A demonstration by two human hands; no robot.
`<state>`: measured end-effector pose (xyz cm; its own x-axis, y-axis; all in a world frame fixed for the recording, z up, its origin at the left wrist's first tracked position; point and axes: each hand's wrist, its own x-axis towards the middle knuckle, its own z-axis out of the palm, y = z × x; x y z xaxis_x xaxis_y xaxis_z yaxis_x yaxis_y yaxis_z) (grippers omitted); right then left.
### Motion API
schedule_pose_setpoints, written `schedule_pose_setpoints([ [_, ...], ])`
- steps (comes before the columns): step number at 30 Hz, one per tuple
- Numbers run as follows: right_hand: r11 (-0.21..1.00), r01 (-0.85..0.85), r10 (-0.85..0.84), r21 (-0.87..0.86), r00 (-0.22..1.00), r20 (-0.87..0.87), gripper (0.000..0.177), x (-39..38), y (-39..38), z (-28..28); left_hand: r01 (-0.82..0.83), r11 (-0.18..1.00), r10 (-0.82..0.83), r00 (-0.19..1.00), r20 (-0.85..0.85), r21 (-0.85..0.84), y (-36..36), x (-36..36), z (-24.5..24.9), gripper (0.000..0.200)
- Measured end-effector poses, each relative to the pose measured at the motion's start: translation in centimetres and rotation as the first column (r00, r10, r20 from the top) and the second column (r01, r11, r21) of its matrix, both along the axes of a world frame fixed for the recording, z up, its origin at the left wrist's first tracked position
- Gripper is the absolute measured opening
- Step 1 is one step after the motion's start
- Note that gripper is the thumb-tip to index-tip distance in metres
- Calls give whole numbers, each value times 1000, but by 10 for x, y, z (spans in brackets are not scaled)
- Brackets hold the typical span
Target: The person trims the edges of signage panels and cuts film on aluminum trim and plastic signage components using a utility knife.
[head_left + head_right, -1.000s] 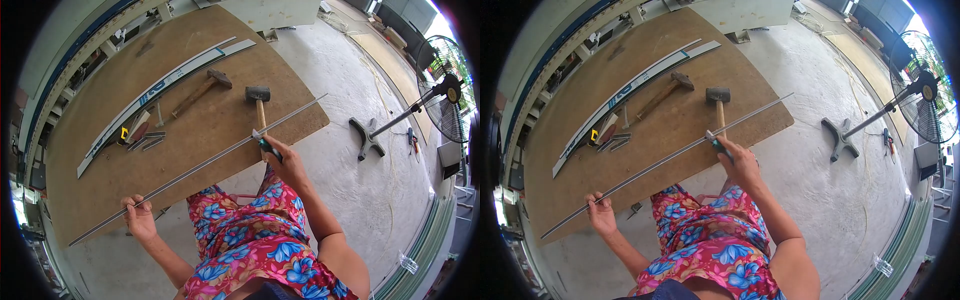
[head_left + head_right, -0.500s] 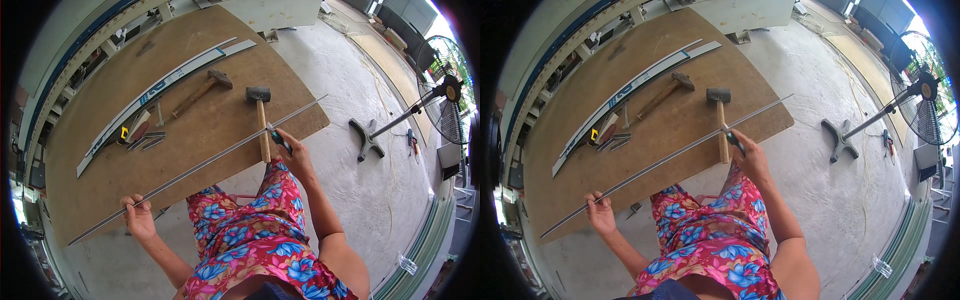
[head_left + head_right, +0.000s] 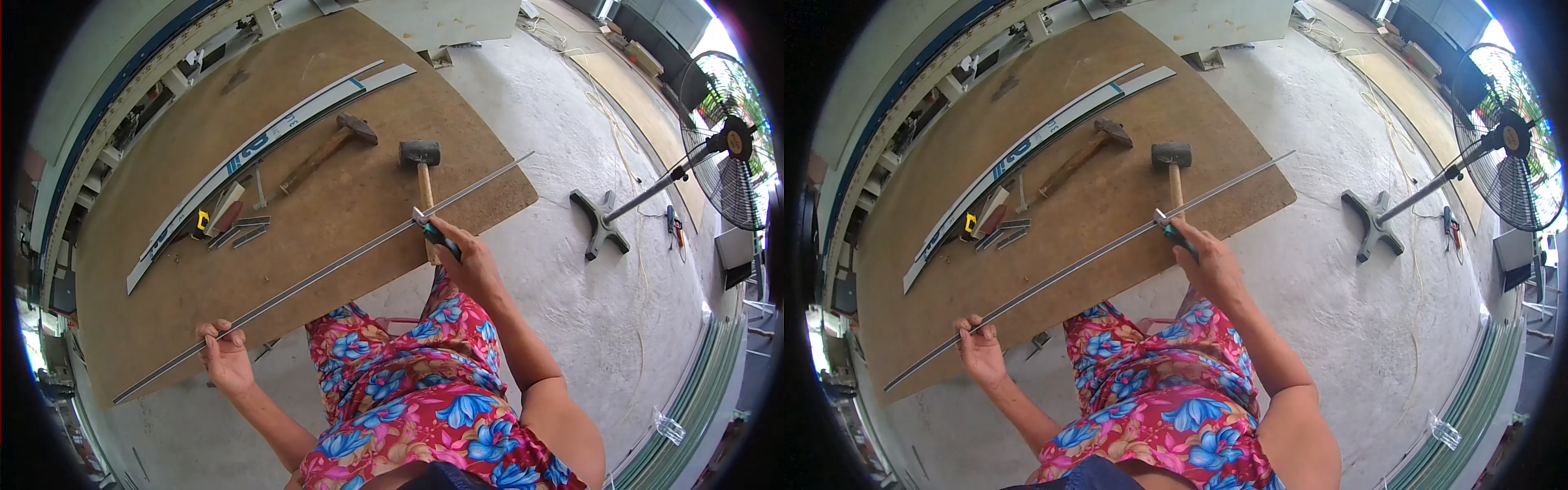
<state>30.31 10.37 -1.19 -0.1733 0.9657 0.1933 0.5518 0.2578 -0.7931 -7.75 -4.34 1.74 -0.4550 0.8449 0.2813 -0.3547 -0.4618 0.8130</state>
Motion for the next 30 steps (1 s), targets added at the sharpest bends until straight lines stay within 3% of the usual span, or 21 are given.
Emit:
schedule_pose_setpoints([
  [3,991,-27,24,-130,999,-22,44,-3,-1,4,-7,1000,7,1000,-4,-6,0,1,3,12],
  [9,968,163,-172,-192,985,-29,43,25,22,-16,-23,1000,23,1000,6,-9,-1,-3,-5,13],
  [13,982,55,-71,-182,994,-85,43,17,9,-9,-5,1000,5,1000,7,-12,-2,-1,-3,13],
  [16,995,-53,48,-82,997,-61,44,3,-2,0,-15,1000,15,1000,8,-12,1,-1,-1,14],
  [22,979,21,-41,-200,995,-94,46,11,11,-5,-11,1000,11,1000,-11,-20,0,-1,-5,14],
  [30,990,70,-71,-122,997,-3,44,10,10,-8,-16,1000,16,1000,-3,-16,0,-2,-5,14],
])
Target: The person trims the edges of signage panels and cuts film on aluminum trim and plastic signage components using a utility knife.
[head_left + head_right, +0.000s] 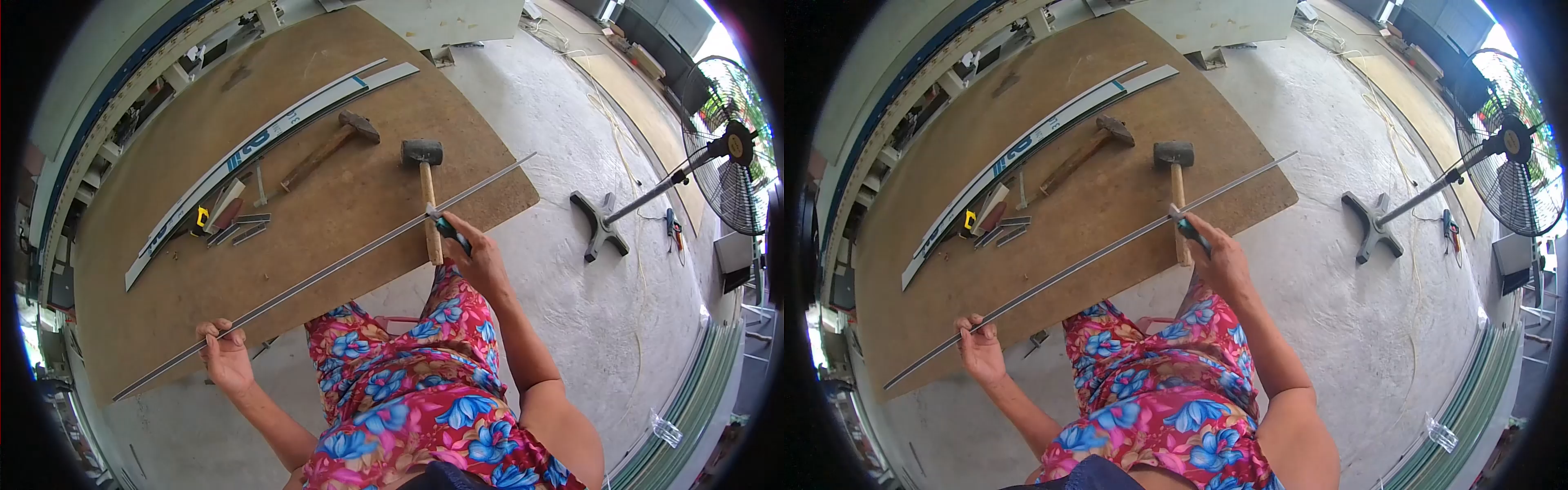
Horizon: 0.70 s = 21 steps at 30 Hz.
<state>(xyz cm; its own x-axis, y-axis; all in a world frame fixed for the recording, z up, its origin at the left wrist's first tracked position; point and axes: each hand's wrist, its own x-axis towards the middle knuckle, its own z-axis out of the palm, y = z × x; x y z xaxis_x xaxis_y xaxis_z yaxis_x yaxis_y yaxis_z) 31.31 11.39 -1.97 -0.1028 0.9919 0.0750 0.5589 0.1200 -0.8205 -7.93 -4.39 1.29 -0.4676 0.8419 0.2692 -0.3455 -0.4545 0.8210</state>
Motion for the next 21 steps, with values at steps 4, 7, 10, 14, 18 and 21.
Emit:
schedule_pose_setpoints([
  [4,987,96,-98,-126,995,-9,44,17,13,-2,5,1000,-5,1000,15,5,0,-1,-3,13],
  [7,999,22,-24,-35,998,-59,44,13,6,-5,-5,1000,5,1000,28,-1,-2,-2,-4,13],
  [10,995,-95,92,-13,989,-116,44,-2,-8,6,-16,1000,16,999,33,-2,-1,-4,-4,13],
  [14,998,-29,25,-56,998,-64,43,4,7,-3,-14,1000,14,1000,11,1,-1,-5,-2,13],
  [18,997,42,-43,-63,999,-17,43,17,16,-5,-26,1000,26,998,53,-7,-6,-12,-3,12],
  [21,999,9,-8,33,999,-45,43,21,18,-15,-49,999,49,999,5,22,-10,-18,1,13],
])
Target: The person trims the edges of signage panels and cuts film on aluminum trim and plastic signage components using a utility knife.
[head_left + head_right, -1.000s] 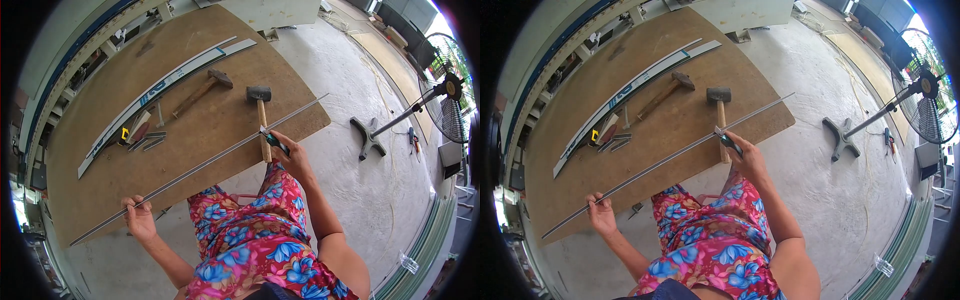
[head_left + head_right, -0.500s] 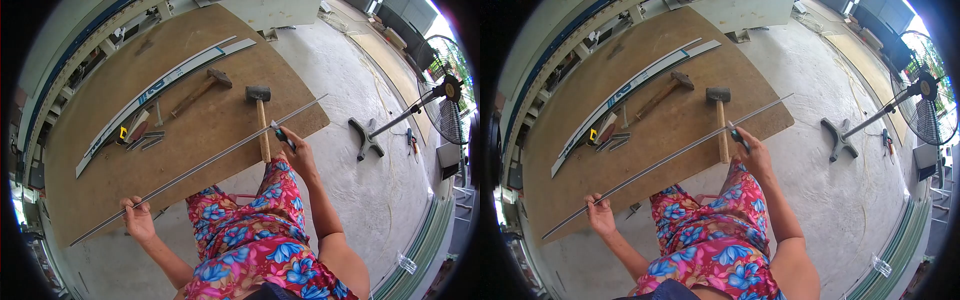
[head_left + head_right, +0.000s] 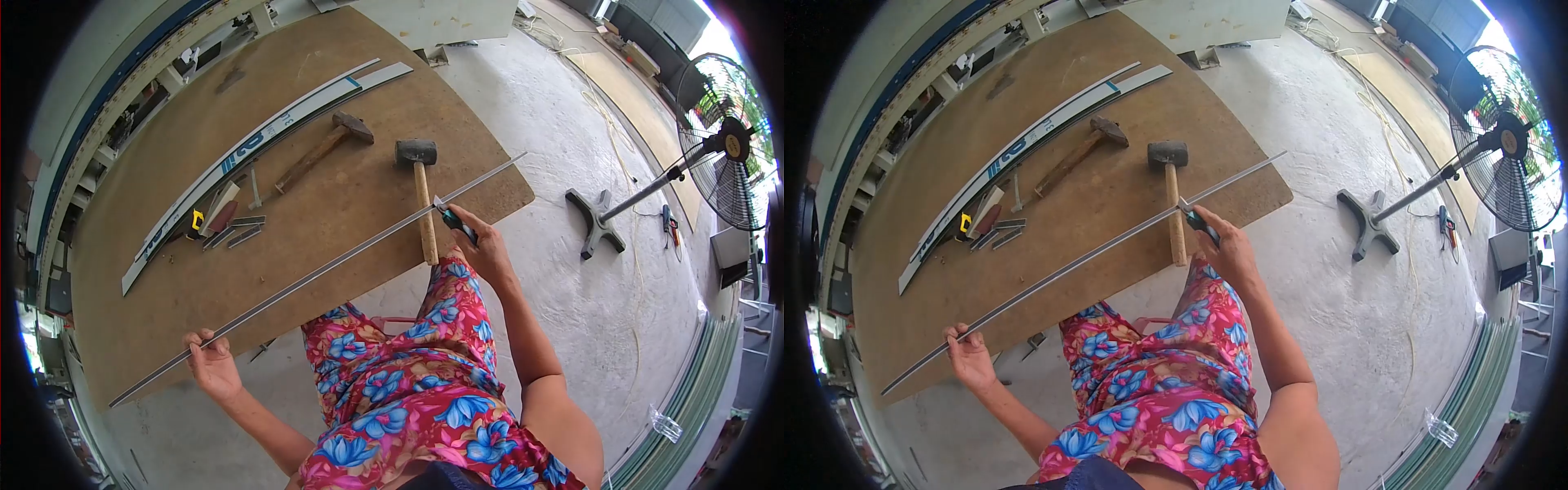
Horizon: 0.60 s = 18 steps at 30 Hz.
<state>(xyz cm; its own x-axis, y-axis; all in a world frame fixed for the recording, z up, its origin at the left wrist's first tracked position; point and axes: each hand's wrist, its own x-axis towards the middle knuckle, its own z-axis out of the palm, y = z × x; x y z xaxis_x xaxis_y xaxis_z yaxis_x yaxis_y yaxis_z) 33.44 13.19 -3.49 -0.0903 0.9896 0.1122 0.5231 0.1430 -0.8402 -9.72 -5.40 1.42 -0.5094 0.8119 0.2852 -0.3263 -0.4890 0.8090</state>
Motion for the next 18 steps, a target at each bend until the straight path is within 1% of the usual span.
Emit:
schedule_pose_setpoints([
  [1,999,-21,22,37,999,-28,43,0,2,-6,-12,1000,12,1000,7,-7,-1,-3,-1,13],
  [4,1000,1,-1,0,1000,-1,43,9,16,-14,-38,999,39,999,17,-18,-5,-11,-4,14],
  [7,995,85,-83,-52,996,37,43,22,30,-17,-51,999,51,998,22,-14,-7,-16,-3,15],
  [10,985,109,-102,-136,993,58,42,40,45,-21,-54,998,55,998,35,-14,-8,-20,-1,14],
  [11,995,80,-79,-63,997,15,42,44,49,-26,-55,998,56,998,41,-18,-8,-21,-2,14],
  [14,993,57,-49,-107,996,69,42,46,55,-19,-57,998,59,996,73,-19,-5,-22,-4,13],
  [17,993,54,-37,-108,987,155,42,46,54,-9,-57,998,59,993,105,-26,-4,-25,-8,13],
  [18,993,93,-80,-70,982,173,42,48,55,-12,-59,998,62,991,115,-30,-4,-26,-9,12],
])
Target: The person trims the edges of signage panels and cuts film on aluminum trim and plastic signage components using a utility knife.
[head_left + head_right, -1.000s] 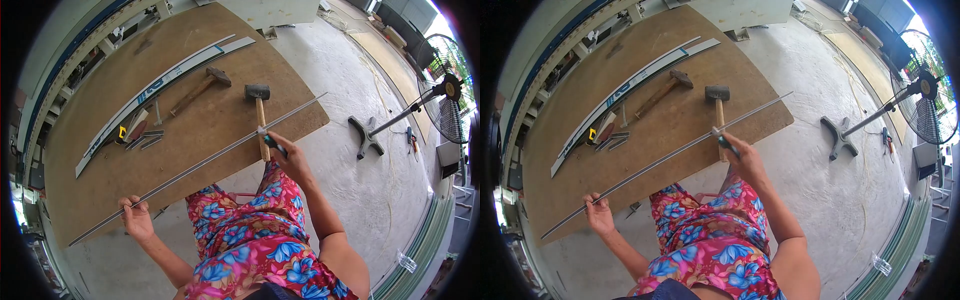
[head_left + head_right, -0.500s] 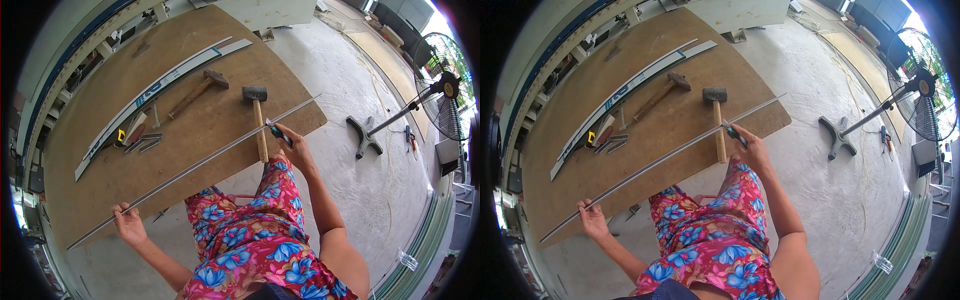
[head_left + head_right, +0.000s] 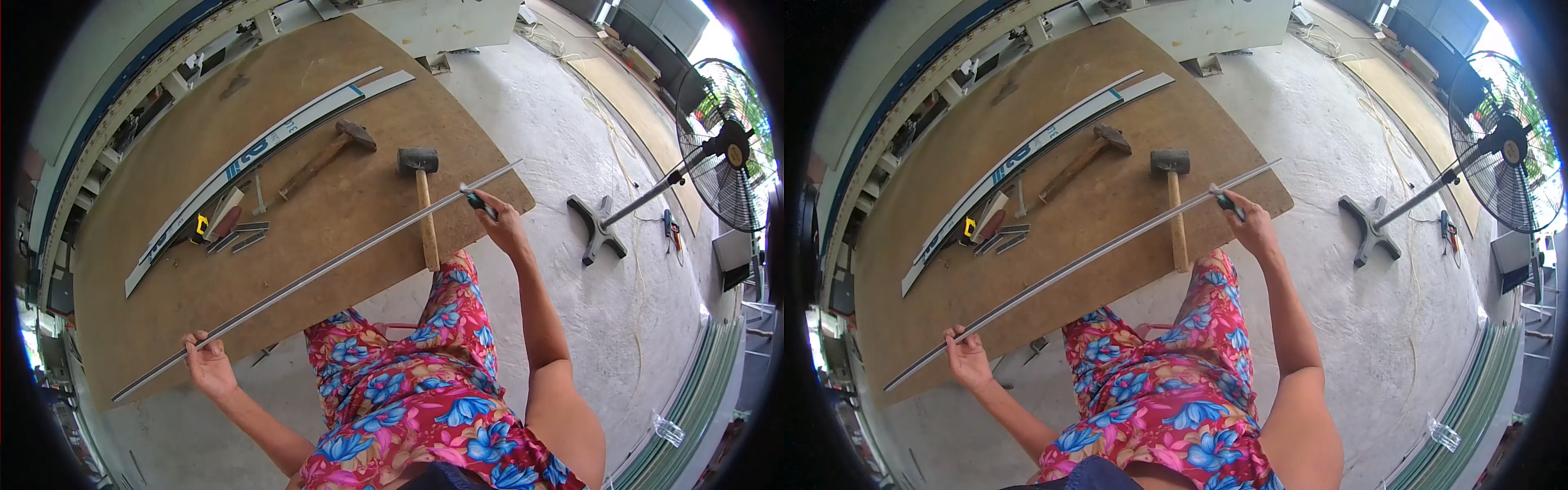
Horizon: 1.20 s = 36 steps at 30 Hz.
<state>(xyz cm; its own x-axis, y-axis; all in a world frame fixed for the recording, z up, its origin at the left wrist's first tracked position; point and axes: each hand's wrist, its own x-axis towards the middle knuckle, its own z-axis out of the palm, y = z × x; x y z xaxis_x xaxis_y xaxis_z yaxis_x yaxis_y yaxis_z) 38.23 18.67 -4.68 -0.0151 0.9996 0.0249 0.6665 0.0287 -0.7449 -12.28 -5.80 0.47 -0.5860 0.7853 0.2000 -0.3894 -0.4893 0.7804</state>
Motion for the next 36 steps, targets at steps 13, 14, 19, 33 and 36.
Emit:
schedule_pose_setpoints([
  [13,998,-62,62,-6,998,11,42,-9,-13,6,19,1000,-19,999,26,6,-4,-5,-4,12],
  [14,995,-60,61,-74,998,13,42,-13,-15,12,20,1000,-21,999,29,7,-4,-5,-5,11],
  [19,994,109,-109,-3,994,20,42,13,6,-15,24,1000,-25,998,52,2,-6,-4,-7,11],
  [33,988,140,-142,67,989,37,40,27,19,-21,24,1000,-24,998,56,-6,-8,-8,-14,13],
  [36,990,140,-138,-11,987,75,40,26,21,-11,17,1000,-17,998,54,-2,-8,-8,-15,13],
])
